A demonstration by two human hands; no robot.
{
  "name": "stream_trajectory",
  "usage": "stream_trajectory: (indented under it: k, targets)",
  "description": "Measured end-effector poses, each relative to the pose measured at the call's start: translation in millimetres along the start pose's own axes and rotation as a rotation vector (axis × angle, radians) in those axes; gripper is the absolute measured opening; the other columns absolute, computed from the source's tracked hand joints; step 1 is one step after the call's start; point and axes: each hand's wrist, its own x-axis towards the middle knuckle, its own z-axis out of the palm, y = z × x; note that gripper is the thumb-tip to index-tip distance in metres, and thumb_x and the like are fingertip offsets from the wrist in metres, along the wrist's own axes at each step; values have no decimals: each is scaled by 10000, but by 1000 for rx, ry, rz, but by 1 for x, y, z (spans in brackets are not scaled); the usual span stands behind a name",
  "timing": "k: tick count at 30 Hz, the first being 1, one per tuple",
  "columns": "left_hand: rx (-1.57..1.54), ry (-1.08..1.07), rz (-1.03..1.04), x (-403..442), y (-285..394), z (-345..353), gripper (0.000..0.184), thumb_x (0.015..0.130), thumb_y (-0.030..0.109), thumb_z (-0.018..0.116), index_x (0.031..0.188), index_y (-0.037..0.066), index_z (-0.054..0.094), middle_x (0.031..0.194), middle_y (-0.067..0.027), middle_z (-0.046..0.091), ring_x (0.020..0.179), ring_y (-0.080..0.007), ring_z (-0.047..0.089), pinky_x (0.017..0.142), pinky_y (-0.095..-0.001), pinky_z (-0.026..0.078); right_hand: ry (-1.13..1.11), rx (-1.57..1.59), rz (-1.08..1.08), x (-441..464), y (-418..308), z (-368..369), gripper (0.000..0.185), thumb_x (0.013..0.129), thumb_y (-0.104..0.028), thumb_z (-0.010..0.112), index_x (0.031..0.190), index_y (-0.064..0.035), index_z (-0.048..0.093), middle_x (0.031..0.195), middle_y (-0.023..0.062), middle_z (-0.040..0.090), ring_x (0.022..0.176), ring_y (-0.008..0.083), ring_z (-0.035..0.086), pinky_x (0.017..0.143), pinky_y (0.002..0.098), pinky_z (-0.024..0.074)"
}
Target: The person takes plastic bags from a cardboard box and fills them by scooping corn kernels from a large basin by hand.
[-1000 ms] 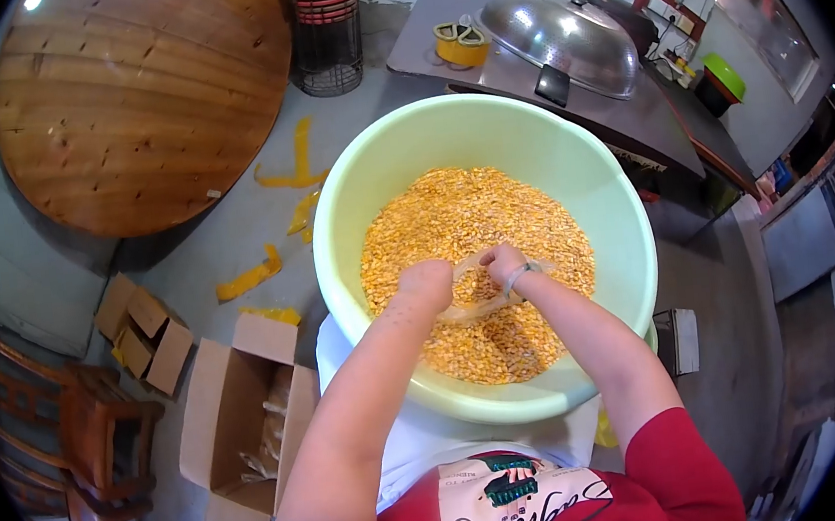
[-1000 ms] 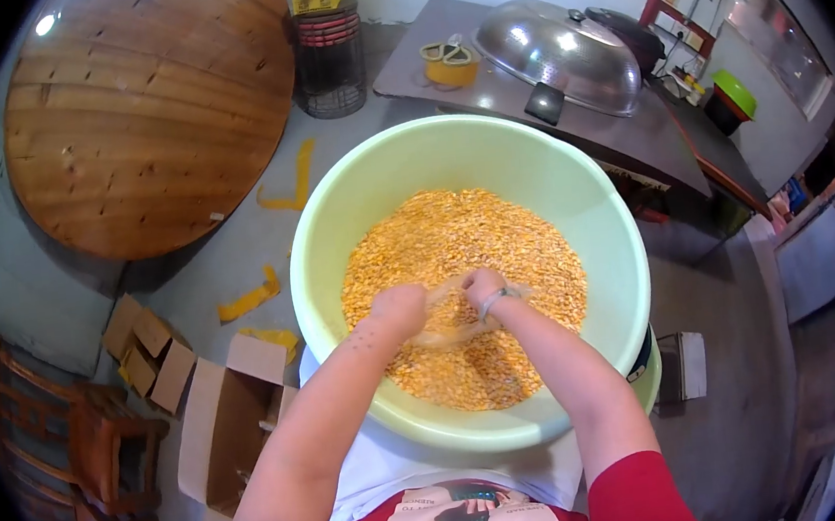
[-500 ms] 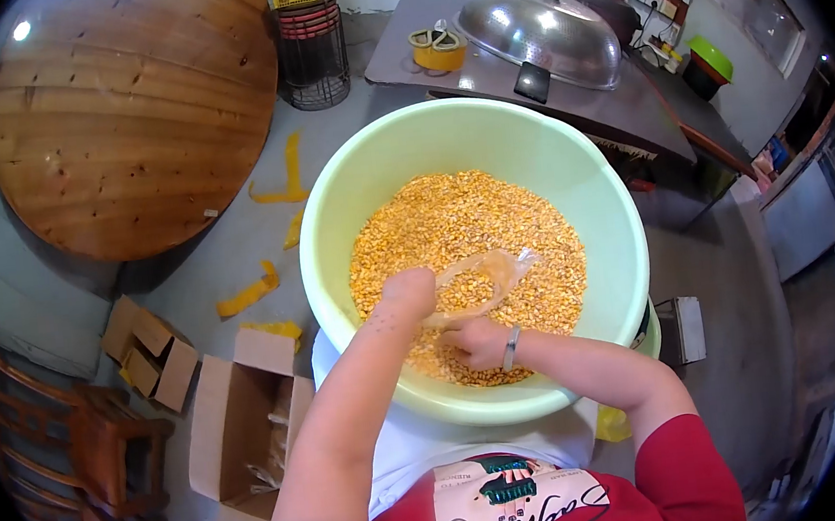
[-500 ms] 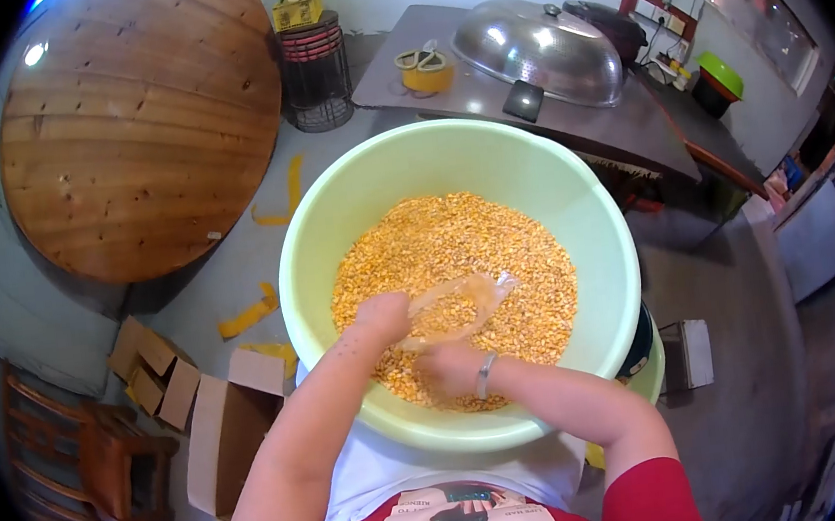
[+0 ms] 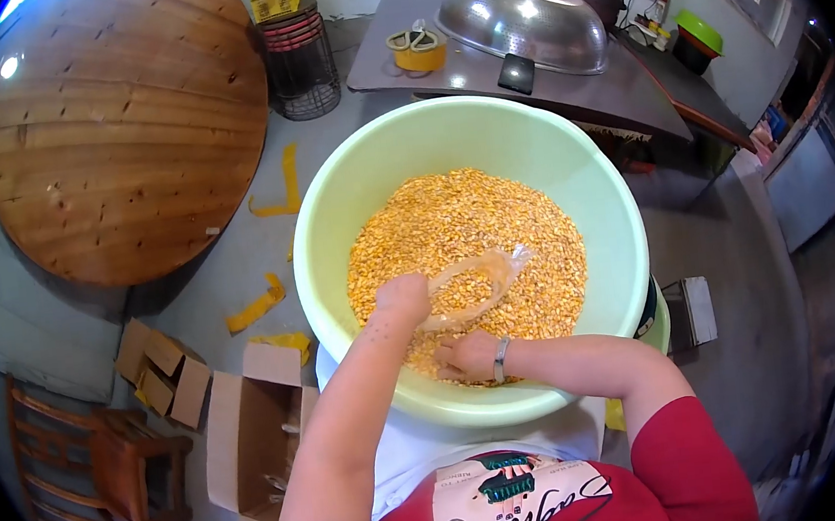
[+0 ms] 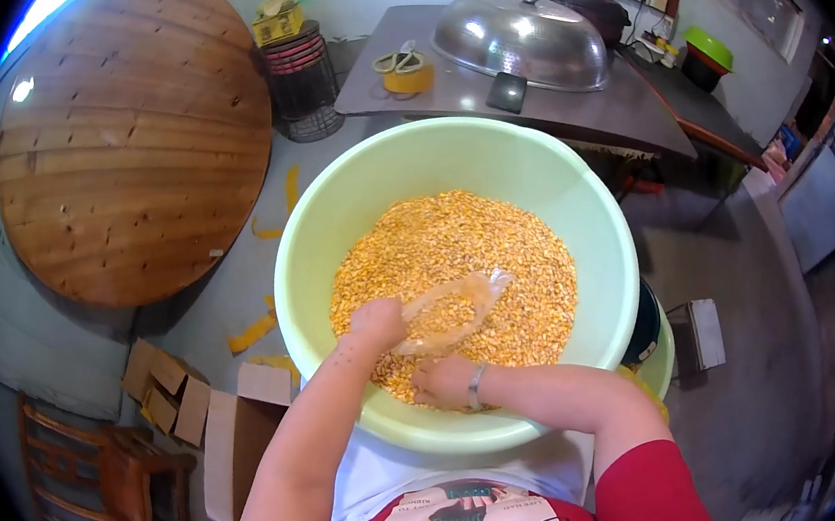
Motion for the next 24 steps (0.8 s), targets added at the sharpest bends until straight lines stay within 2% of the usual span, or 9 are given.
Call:
stream_trajectory:
  k: [3, 6, 9, 18, 21, 24]
  targets:
    - [21, 31, -103, 1, -2, -1, 183, 765, 141, 542, 909, 85, 639, 922, -106, 636, 887, -243, 614, 740, -345, 490, -41, 69, 32, 1, 1, -1, 332, 845, -366, 433, 892, -60, 553, 858, 165, 588, 775, 347, 575, 705, 437, 447]
    - [45, 21, -113, -4, -2, -8, 186, 762, 148, 552, 911, 88, 647, 930, -99, 638, 888, -236, 616, 744, -333, 489, -33, 139, 54, 3, 7, 5, 345, 848, -359, 425, 844, -47, 575, 836, 177, 603, 796, 350, 571, 724, 435, 439]
    - [51, 7, -123, 0, -6, -3, 240, 738, 247, 598, 906, 80, 643, 930, -115, 631, 896, -249, 605, 752, -347, 485, -2, 167, 41, 5, 12, 9, 353, 849, -350, 420, 807, -44, 590, 844, 179, 605, 797, 354, 568, 734, 432, 435]
    - [33, 3, -135, 1, -7, -2, 265, 736, 268, 612, 918, 77, 641, 945, -116, 630, 906, -247, 602, 761, -347, 483, -159, 125, 44, 6, 3, -22, 352, 853, -330, 428, 807, -31, 609, 833, 190, 602, 768, 344, 568, 725, 423, 439]
    - [61, -6, -140, -3, -4, -8, 197, 772, 149, 551, 933, 96, 650, 977, -98, 630, 928, -229, 606, 756, -328, 489, 73, 340, 97, 13, 17, -24, 343, 855, -318, 436, 808, -27, 611, 835, 186, 605, 742, 337, 567, 698, 408, 446]
    - [55, -11, -167, -3, -2, -11, 195, 776, 154, 552, 935, 97, 650, 974, -102, 631, 925, -229, 607, 753, -326, 489, 152, 500, 184, 15, 15, -62, 332, 851, -306, 453, 815, -19, 615, 831, 184, 606, 731, 331, 571, 681, 393, 450]
